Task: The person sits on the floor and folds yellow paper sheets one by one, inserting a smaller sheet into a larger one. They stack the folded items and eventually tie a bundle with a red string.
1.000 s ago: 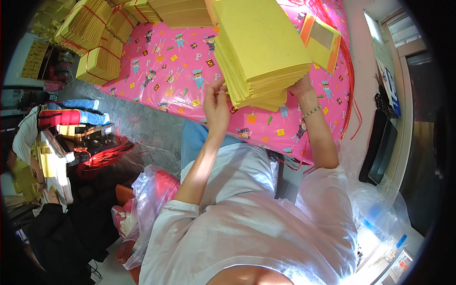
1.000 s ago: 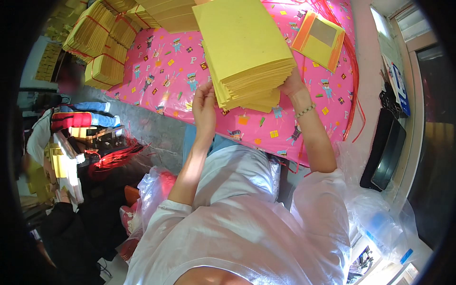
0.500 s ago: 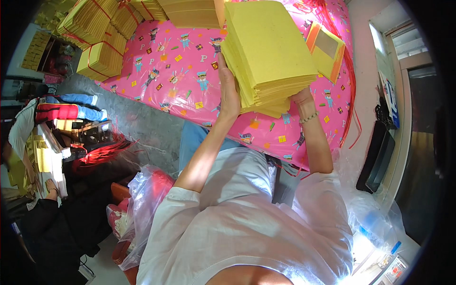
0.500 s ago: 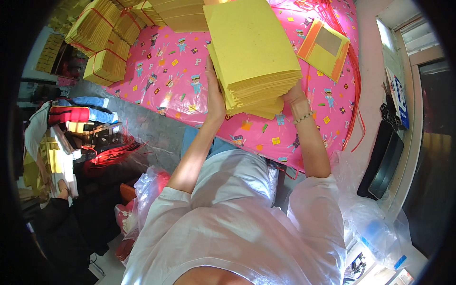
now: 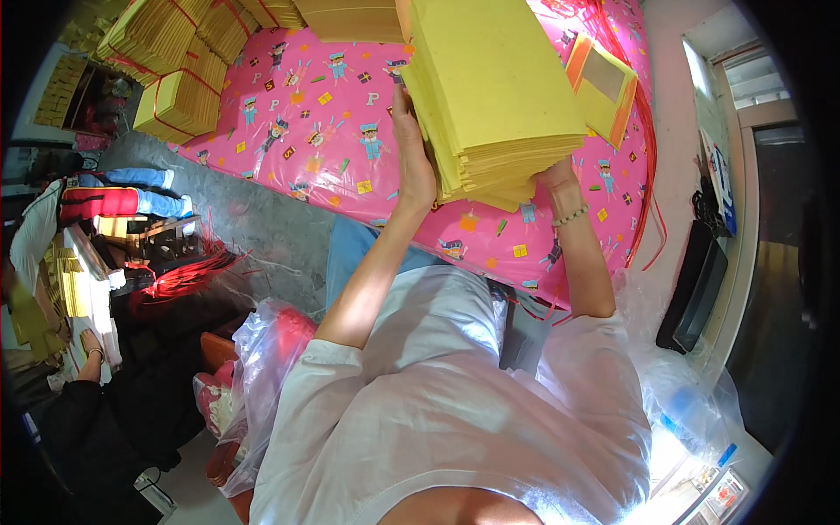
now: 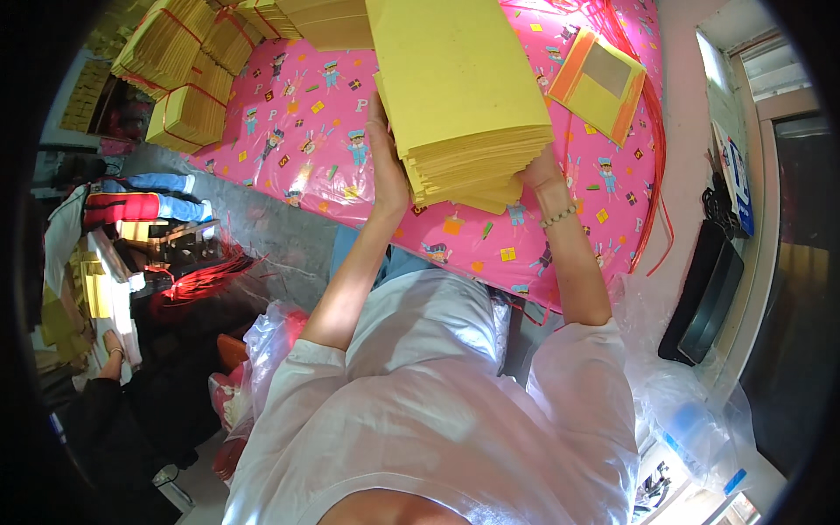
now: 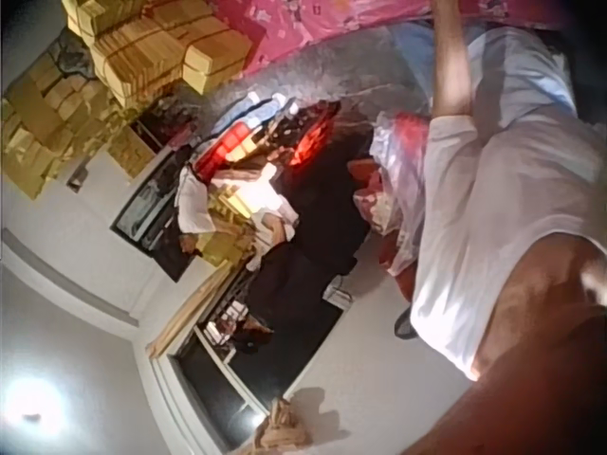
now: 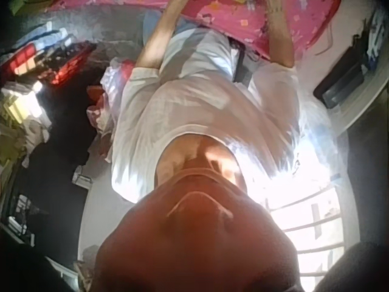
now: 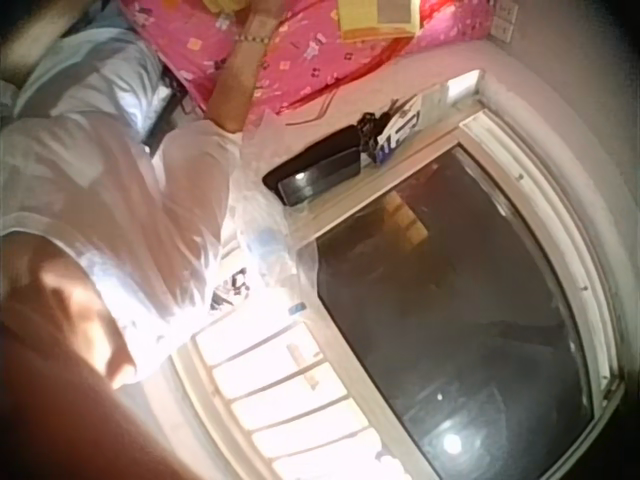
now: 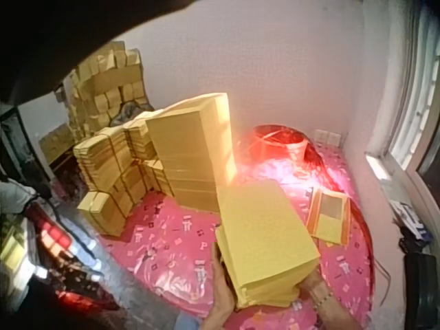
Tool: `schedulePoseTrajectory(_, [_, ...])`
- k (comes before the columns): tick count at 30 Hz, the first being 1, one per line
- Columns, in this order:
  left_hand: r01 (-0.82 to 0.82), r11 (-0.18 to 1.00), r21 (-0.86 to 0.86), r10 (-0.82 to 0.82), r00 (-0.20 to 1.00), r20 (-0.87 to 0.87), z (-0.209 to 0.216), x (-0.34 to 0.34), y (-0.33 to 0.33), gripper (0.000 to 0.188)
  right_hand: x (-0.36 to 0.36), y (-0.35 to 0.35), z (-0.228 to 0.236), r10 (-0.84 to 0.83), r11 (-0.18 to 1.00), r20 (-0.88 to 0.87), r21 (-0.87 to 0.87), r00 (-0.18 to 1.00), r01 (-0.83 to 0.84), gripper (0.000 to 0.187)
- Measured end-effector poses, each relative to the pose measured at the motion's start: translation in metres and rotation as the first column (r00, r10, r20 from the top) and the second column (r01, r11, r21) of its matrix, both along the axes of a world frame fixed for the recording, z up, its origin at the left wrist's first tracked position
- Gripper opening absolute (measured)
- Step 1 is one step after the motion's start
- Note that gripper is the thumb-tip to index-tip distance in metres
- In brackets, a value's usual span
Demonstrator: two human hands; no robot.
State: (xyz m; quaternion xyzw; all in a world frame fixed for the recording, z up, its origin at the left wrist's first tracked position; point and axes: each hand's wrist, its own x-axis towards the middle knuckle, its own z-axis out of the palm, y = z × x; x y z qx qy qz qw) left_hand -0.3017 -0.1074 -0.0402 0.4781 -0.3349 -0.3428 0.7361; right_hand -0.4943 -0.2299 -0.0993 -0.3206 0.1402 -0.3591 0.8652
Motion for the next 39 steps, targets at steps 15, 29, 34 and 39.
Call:
schedulePoseTrajectory(15, [0.153,0.988,-0.028,-0.156,0.972,-0.178,-0.005,0.001,0.002,0.069,0.009,0.022,0.005,-0.207,0.978,-0.356,-0.090,0.911,0.187,0.039])
schedulePoseTrajectory(29, [-0.126,0.983,0.134,0.117,0.991,0.071,0.012,0.032,-0.010,0.065,0.031,0.010,0.058,-0.485,0.875,-0.289,-0.150,0.826,0.461,0.043])
schedulePoseTrajectory(34, [-0.069,0.997,0.045,0.059,0.980,0.190,0.020,0.038,-0.026,0.063,0.031,0.004,0.059,-0.464,0.885,-0.303,-0.131,0.832,0.446,0.043])
schedulePoseTrajectory(39, [-0.032,0.999,-0.015,0.035,0.973,0.229,0.020,0.041,-0.032,0.055,0.030,0.004,0.058,-0.440,0.897,-0.318,-0.107,0.840,0.429,0.042])
